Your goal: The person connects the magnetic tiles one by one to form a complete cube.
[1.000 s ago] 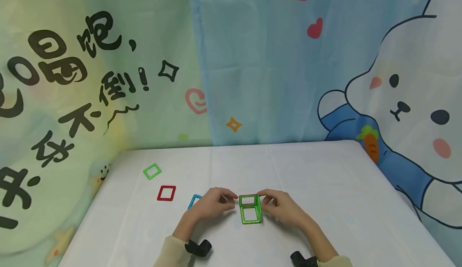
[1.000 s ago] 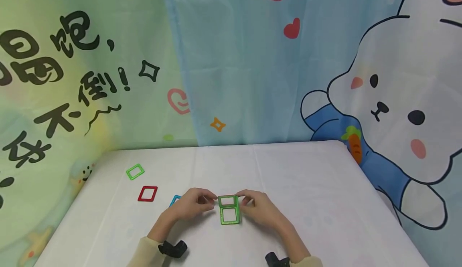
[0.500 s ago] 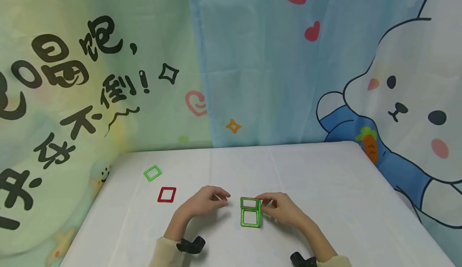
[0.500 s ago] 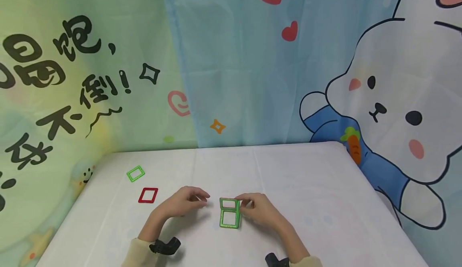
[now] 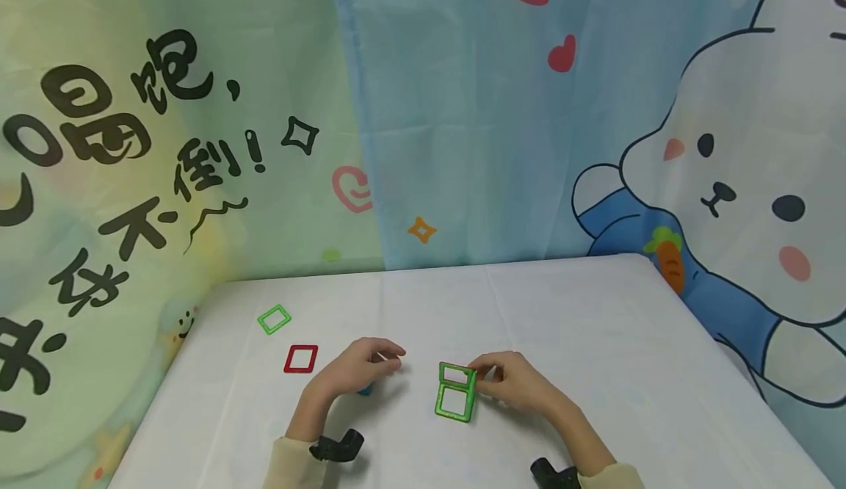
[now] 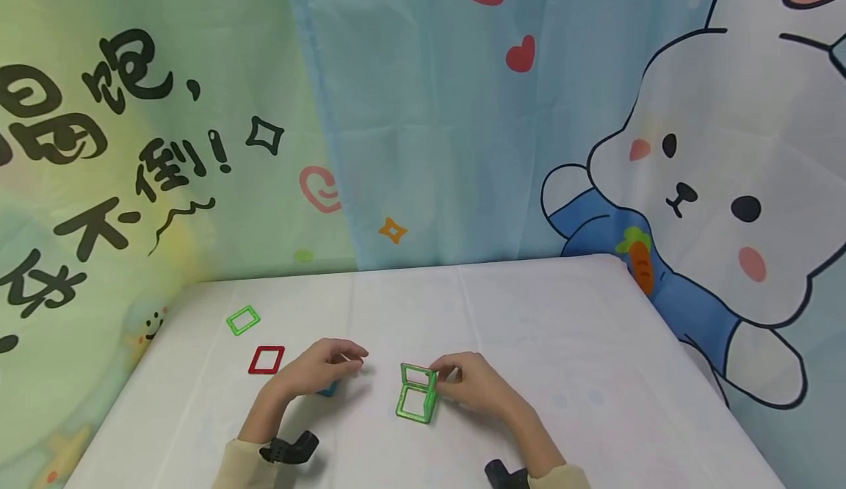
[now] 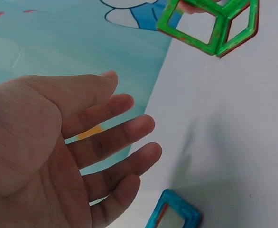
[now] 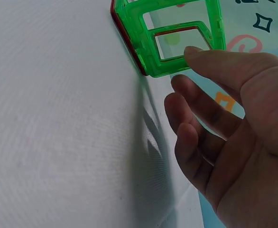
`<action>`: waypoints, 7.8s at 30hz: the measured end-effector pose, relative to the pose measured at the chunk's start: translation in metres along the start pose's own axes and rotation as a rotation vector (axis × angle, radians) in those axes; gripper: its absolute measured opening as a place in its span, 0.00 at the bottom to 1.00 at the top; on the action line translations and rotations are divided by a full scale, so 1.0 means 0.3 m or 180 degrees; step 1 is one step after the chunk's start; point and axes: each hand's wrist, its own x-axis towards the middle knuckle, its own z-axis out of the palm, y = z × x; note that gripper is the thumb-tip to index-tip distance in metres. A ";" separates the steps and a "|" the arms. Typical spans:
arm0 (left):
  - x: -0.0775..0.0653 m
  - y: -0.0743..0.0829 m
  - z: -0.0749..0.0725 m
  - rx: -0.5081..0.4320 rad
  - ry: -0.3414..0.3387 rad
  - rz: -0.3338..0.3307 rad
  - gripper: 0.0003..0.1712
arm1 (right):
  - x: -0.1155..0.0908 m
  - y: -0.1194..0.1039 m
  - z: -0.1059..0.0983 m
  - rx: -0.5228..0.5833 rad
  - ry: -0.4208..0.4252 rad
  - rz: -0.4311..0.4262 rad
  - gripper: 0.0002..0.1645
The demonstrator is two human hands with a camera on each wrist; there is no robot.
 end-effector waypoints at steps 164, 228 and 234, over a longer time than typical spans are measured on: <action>-0.180 -0.191 -0.101 -0.0972 0.2016 -0.0254 0.13 | 0.056 -0.045 0.121 0.0074 -0.0022 -0.0065 0.40; 0.012 -0.040 0.161 -0.0747 0.0561 0.0367 0.30 | 0.051 -0.064 0.116 0.0063 -0.0127 -0.0116 0.40; 0.014 -0.034 0.173 -0.0814 0.0490 0.0326 0.29 | 0.049 -0.067 0.114 0.0033 -0.0122 -0.0114 0.41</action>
